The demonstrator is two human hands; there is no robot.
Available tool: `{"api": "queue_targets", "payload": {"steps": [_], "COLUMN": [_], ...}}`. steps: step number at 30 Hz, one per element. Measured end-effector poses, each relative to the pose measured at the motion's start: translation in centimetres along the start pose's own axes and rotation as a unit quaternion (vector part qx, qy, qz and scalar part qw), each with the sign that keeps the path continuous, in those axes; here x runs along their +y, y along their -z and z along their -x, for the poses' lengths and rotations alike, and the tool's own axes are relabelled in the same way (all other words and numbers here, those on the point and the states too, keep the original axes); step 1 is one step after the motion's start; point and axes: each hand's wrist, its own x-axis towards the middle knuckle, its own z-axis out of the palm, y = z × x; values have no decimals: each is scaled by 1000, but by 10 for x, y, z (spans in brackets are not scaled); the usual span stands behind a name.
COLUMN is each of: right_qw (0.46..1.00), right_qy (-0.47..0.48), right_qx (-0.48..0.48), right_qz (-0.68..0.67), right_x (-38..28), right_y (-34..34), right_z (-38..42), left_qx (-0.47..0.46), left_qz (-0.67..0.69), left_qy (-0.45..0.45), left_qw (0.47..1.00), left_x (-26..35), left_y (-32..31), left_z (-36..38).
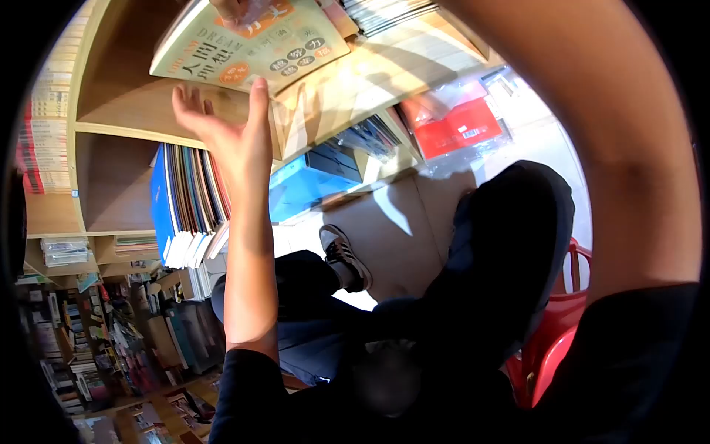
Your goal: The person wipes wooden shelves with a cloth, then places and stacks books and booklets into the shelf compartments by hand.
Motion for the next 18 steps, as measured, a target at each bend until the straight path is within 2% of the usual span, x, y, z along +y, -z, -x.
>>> {"api": "queue_targets", "payload": {"steps": [3, 7, 9, 10, 11, 13, 15, 17, 18], "right_qw": [997, 986, 981, 979, 988, 980, 976, 972, 964], "right_qy": [-36, -90, -110, -125, -125, -179, -206, -191, -188], "right_qx": [-62, -136, -154, -158, -90, -80, 25, 23, 64], "right_qz": [-5, -18, -28, -35, 13, -43, -72, -132, -175], "right_x": [8, 17, 21, 22, 20, 21, 26, 49, 58], "right_y": [-14, -30, -34, -39, -43, -42, -50, -63, -69], "right_z": [-24, -47, -53, -52, -47, -43, -30, -43, -46], "left_qx": [-15, -2, -8, -21, -36, -98, -141, -150, -114], "left_qz": [198, 173, 267, 245, 222, 262, 210, 230, 190], "left_qy": [103, 137, 148, 168, 187, 239, 281, 299, 289], "left_qw": [975, 975, 952, 955, 956, 930, 926, 914, 931], "left_x": [-35, -57, -57, -59, -60, -45, -41, -38, -26], "left_y": [-28, -45, -43, -39, -35, -21, -11, -3, 0], "left_z": [-17, -27, -27, -27, -30, -39, -50, -63, -65]}}
